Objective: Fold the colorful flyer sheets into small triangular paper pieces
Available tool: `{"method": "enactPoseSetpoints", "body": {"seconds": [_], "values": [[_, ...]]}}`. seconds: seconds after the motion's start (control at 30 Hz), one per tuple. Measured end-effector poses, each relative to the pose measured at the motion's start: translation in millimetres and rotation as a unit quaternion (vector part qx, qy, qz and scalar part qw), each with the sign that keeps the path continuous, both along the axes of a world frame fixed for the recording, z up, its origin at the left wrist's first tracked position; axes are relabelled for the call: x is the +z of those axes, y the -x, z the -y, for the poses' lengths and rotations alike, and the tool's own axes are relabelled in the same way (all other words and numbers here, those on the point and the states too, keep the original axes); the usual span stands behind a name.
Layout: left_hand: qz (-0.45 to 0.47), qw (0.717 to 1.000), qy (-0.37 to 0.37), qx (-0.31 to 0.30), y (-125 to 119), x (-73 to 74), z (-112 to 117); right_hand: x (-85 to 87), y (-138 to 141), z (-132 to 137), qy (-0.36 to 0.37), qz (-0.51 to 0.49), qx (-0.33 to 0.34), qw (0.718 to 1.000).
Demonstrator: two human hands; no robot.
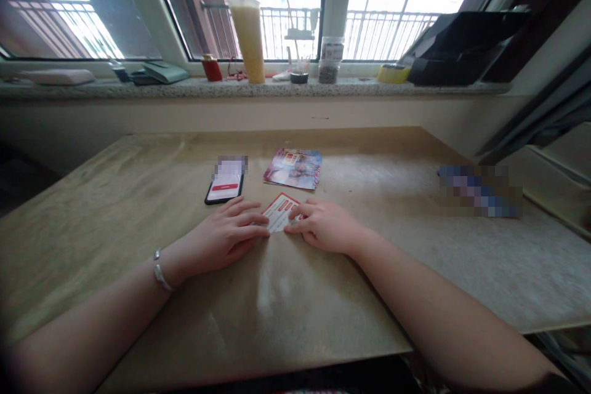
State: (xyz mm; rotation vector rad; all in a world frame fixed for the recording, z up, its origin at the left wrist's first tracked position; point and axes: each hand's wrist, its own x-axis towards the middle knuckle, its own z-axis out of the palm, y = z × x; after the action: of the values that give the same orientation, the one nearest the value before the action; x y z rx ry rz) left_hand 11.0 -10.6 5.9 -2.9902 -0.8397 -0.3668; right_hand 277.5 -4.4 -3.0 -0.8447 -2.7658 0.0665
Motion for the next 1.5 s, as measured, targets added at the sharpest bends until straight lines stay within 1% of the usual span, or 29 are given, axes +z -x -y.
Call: {"method": "enactPoseSetpoints", "body": {"seconds": [0.17, 0.37, 0.53, 0.7, 0.87, 1.0, 1.13, 1.37, 1.5], "values": [[0.003, 1.0, 0.003, -0.002, 1.9, 0.4, 1.7, -1.6, -0.1, 0.2, 0.001, -0.007, -0.002, 1.0], [-0.017, 1.0, -0.01, -0.006, 5.9, 4.6, 1.2, -1.2, -0.4, 0.5, 0.0, 0.006, -0.004, 1.0], [-0.037, 0.999, -0.025, -0.021, 9.6, 7.9, -1.7, -0.5, 3.1, 4.3, -0.027, 0.015, 0.003, 1.0], [-0.053, 0.998, -0.044, -0.005, 13.1, 6.8, -5.2, 0.1, 9.7, 9.3, -0.035, 0.009, 0.005, 0.999], [-0.04, 0.998, -0.042, 0.003, 13.2, 4.2, -6.8, -1.0, 7.7, 8.1, -0.029, 0.007, -0.004, 1.0], [-0.026, 0.999, -0.036, 0.012, 13.3, 5.0, -6.8, -3.4, 5.0, 5.0, -0.027, 0.003, -0.006, 1.0], [-0.038, 0.999, -0.027, 0.017, 15.3, 7.7, -7.8, -5.7, 2.9, 3.0, -0.02, 0.003, -0.005, 1.0], [-0.045, 0.999, -0.009, 0.018, 17.2, 17.3, -7.0, -6.0, 0.9, 2.0, -0.013, -0.008, 0.001, 1.0], [-0.052, 0.998, -0.003, 0.02, 18.1, 18.4, -6.7, -5.8, 0.7, 2.1, -0.016, -0.006, 0.001, 1.0]]}}
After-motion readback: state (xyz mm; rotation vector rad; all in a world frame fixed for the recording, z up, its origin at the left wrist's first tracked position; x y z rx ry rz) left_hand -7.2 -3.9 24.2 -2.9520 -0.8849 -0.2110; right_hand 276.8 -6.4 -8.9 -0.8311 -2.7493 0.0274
